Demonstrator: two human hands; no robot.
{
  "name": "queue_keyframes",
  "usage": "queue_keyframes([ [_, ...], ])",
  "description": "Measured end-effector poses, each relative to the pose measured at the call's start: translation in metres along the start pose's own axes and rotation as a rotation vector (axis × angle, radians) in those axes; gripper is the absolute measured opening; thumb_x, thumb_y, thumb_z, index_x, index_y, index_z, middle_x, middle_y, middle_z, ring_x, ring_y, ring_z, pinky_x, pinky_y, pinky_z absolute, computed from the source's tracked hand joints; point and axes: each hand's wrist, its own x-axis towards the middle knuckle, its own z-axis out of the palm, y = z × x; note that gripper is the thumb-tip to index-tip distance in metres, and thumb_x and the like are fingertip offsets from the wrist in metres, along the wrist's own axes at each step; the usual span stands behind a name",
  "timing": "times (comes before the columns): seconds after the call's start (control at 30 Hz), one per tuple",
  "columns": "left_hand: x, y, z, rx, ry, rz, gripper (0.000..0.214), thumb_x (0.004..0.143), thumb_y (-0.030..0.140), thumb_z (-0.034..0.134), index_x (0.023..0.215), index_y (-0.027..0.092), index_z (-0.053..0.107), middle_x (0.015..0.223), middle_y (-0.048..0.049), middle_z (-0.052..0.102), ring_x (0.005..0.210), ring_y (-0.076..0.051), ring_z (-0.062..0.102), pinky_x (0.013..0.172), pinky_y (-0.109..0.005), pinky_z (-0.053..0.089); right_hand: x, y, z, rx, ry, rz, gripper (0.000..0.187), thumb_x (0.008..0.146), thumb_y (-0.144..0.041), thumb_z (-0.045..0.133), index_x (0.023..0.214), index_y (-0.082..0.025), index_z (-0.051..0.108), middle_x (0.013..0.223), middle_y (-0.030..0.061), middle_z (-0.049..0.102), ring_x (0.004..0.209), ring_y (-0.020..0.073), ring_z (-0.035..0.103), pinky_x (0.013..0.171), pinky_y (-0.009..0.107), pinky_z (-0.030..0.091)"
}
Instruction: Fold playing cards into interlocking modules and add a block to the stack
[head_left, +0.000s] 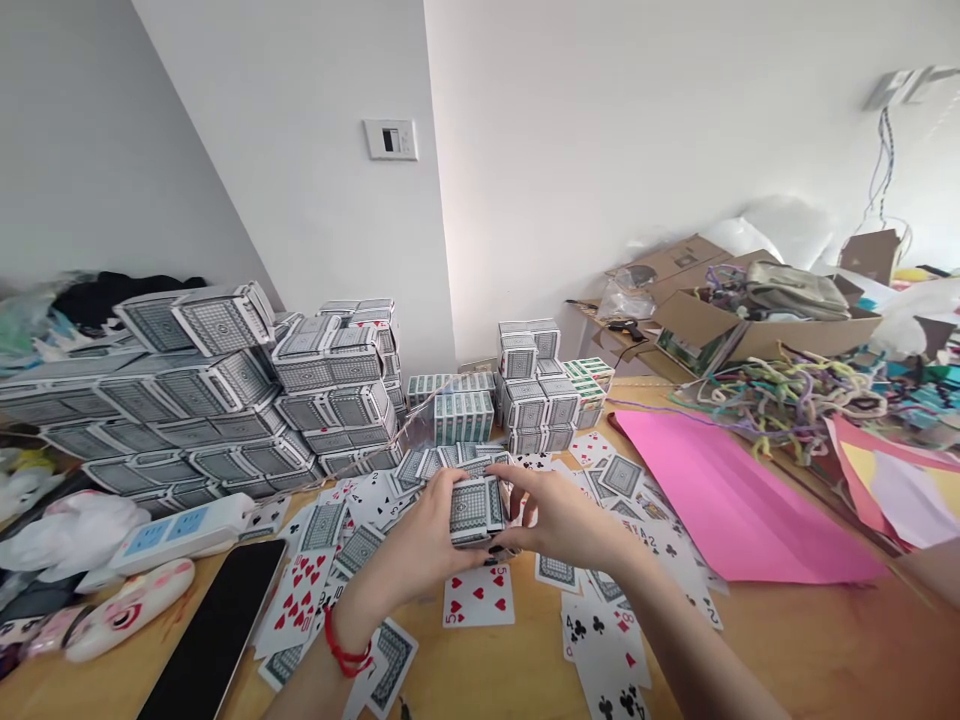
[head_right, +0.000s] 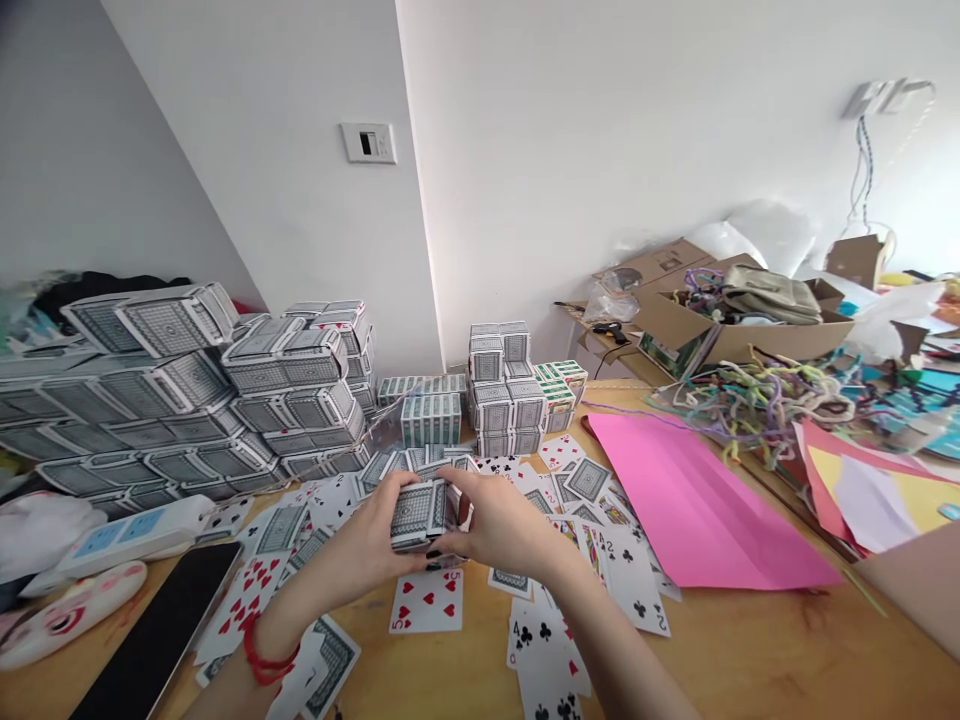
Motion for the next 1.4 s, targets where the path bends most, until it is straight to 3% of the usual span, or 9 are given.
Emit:
queue_keyframes([
  [0.4, 0.001, -0.007, 0.005, 0.037, 0.057, -0.045, 0.061, 0.059, 0.035, 0.068, 0.111, 0.023, 0.038, 0.103, -0.0057, 0.052, 0.093, -0.026, 0.054, 0.071, -0.035, 0.046, -0.003, -0.010, 0.000, -0.024, 0.069, 0.088, 0.060, 0.064, -0.034, 0.069, 0.119, -0.020, 0.048, 0.080, 0.0027, 0.064, 0.069, 0.0160, 0.059, 0.063, 0.027, 0.045],
  [0.63, 0.001, -0.008, 0.006, 0.037, 0.094, -0.023, 0.062, 0.057, 0.042, 0.069, 0.109, 0.023, 0.041, 0.102, -0.0061, 0.054, 0.092, -0.026, 0.055, 0.071, -0.036, 0.047, -0.004, -0.009, 0.002, -0.047, 0.117, 0.102, 0.058, 0.061, -0.037, 0.071, 0.113, -0.021, 0.051, 0.084, 0.0042, 0.063, 0.074, 0.0181, 0.058, 0.065, 0.029, 0.044],
  [0.83, 0.000, -0.004, 0.005, 0.037, 0.053, -0.028, 0.058, 0.061, 0.040, 0.067, 0.109, 0.024, 0.040, 0.103, -0.0057, 0.054, 0.090, -0.025, 0.056, 0.068, -0.034, 0.047, -0.004, -0.009, 0.001, -0.007, 0.106, 0.114, 0.055, 0.060, -0.032, 0.072, 0.110, -0.022, 0.051, 0.086, 0.0022, 0.061, 0.071, 0.0158, 0.057, 0.061, 0.027, 0.044],
  [1.03, -0.001, -0.005, 0.007, 0.046, 0.085, -0.034, 0.058, 0.059, 0.037, 0.068, 0.108, 0.022, 0.040, 0.102, -0.0067, 0.054, 0.092, -0.026, 0.055, 0.072, -0.037, 0.046, -0.002, -0.010, 0.002, 0.004, 0.102, 0.126, 0.057, 0.059, -0.030, 0.072, 0.113, -0.021, 0.052, 0.080, 0.0016, 0.061, 0.070, 0.0158, 0.058, 0.060, 0.026, 0.045],
  [1.4, 0.000, -0.005, 0.010, 0.084, 0.109, -0.011, 0.059, 0.058, 0.034, 0.068, 0.109, 0.023, 0.039, 0.102, -0.0074, 0.054, 0.089, -0.027, 0.058, 0.069, -0.038, 0.047, -0.004, -0.013, -0.003, -0.035, 0.044, 0.034, 0.044, 0.065, -0.032, 0.068, 0.107, -0.022, 0.056, 0.077, 0.0000, 0.063, 0.068, 0.0152, 0.057, 0.059, 0.024, 0.043],
])
